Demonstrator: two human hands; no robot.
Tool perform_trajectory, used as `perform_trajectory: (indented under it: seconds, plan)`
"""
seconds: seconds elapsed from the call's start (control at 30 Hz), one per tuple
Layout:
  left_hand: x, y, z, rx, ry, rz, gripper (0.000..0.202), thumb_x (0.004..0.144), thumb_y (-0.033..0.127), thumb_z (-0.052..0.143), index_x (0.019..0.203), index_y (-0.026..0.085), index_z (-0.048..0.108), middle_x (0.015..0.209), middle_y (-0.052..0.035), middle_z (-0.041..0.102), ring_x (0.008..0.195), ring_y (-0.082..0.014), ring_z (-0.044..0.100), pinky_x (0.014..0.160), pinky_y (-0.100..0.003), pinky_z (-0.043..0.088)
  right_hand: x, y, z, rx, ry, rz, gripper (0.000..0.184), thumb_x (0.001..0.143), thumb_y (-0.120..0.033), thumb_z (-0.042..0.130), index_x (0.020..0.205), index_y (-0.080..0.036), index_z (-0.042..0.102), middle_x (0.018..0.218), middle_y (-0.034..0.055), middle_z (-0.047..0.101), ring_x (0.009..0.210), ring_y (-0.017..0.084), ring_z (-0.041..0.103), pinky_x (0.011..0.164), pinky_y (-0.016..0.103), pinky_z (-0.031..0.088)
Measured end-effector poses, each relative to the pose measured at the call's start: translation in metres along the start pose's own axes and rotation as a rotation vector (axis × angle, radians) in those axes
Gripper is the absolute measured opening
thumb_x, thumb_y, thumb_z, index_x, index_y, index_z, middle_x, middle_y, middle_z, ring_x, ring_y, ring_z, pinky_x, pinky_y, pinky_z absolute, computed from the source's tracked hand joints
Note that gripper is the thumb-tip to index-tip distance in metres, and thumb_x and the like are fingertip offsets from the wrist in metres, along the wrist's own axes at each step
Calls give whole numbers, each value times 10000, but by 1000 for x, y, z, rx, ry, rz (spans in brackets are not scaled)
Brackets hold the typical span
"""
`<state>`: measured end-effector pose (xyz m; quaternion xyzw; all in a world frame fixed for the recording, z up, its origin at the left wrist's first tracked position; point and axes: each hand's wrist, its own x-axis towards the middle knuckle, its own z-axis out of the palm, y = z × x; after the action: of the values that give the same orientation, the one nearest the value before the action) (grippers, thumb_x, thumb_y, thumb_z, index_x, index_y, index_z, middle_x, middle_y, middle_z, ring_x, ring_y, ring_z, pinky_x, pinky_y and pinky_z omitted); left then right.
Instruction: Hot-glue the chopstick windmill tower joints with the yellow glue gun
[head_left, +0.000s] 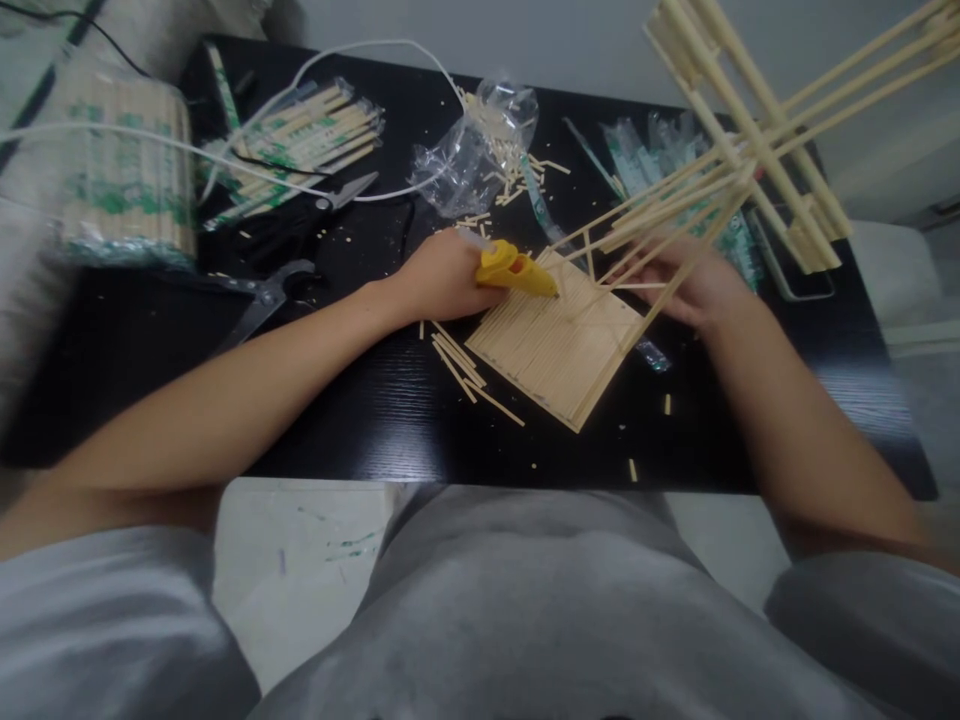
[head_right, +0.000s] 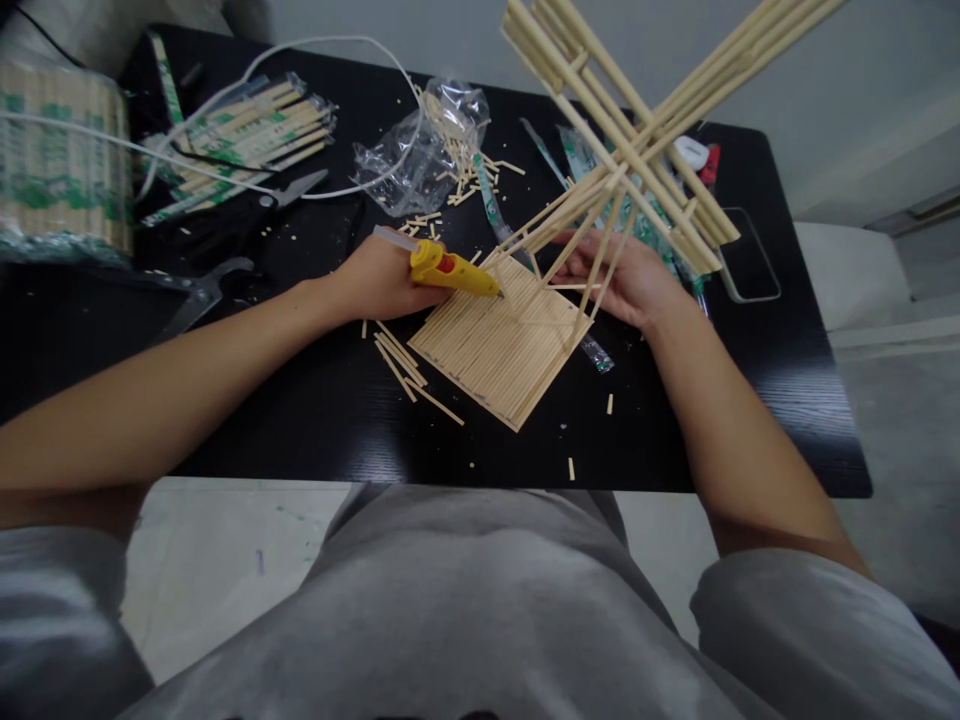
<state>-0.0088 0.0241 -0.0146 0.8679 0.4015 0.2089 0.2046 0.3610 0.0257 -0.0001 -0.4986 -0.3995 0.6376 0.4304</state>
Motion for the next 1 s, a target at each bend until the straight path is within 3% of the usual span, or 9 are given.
perform_trajectory:
  seconds: [0.13, 0.33, 0.53, 0.67, 0.87, 1.0]
  plan:
    - [1, -1, 3, -41, 39, -17, 273, 936, 361, 833, 1171, 224, 856, 1085, -55, 834, 1250, -351, 816, 1163, -473, 614, 0, 0, -1, 11, 25, 0, 357, 1237, -21, 638, 986, -192, 826, 819, 18, 769, 744, 141, 779, 883, 301, 755]
    - [2, 1, 4, -52, 38, -30, 238, 918, 398, 846, 1091, 235, 841, 1027, -45, 819, 1198, -345, 820, 1108, -461, 629, 3, 1, -2, 8, 64, 2, 374, 1209, 5, 633, 1001, -193, 873, 772, 7, 769, 666, 123, 770, 744, 225, 726]
    - [2, 3, 3, -46, 14, -50, 198, 926, 389, 835, 1047, 232, 828, 1005, -40, 806, 1212, -352, 824, 1126, -473, 632, 8, 1, -13, -6, 78, 23, 315, 1198, -29, 694, 1050, -224, 892, 894, 19, 866, 739, 137, 799, 832, 269, 760]
    - [3, 3, 3, -58, 19, -64, 201, 925, 371, 838, 1065, 227, 833, 1026, -41, 799, 1267, -370, 816, 1171, -504, 623, 9, -1, -17, -31, 52, 37, 283, 1188, -36, 736, 1029, -227, 872, 877, -2, 849, 719, 125, 776, 851, 297, 754]
    - [2, 4, 2, -46, 9, -39, 218, 917, 346, 853, 1104, 234, 836, 1046, -48, 808, 1226, -355, 823, 1136, -481, 634, 3, 0, -6, -5, 47, 5, 273, 1126, -15, 731, 947, -209, 799, 856, 44, 808, 757, 173, 816, 820, 309, 757]
    - [0, 1, 1, -42, 17, -12, 218, 933, 358, 846, 1111, 231, 835, 1033, -51, 829, 1173, -328, 831, 1085, -442, 639, 1, 2, 0, 34, 26, -6, 274, 1158, -30, 722, 965, -219, 772, 830, 24, 782, 761, 167, 806, 822, 303, 762]
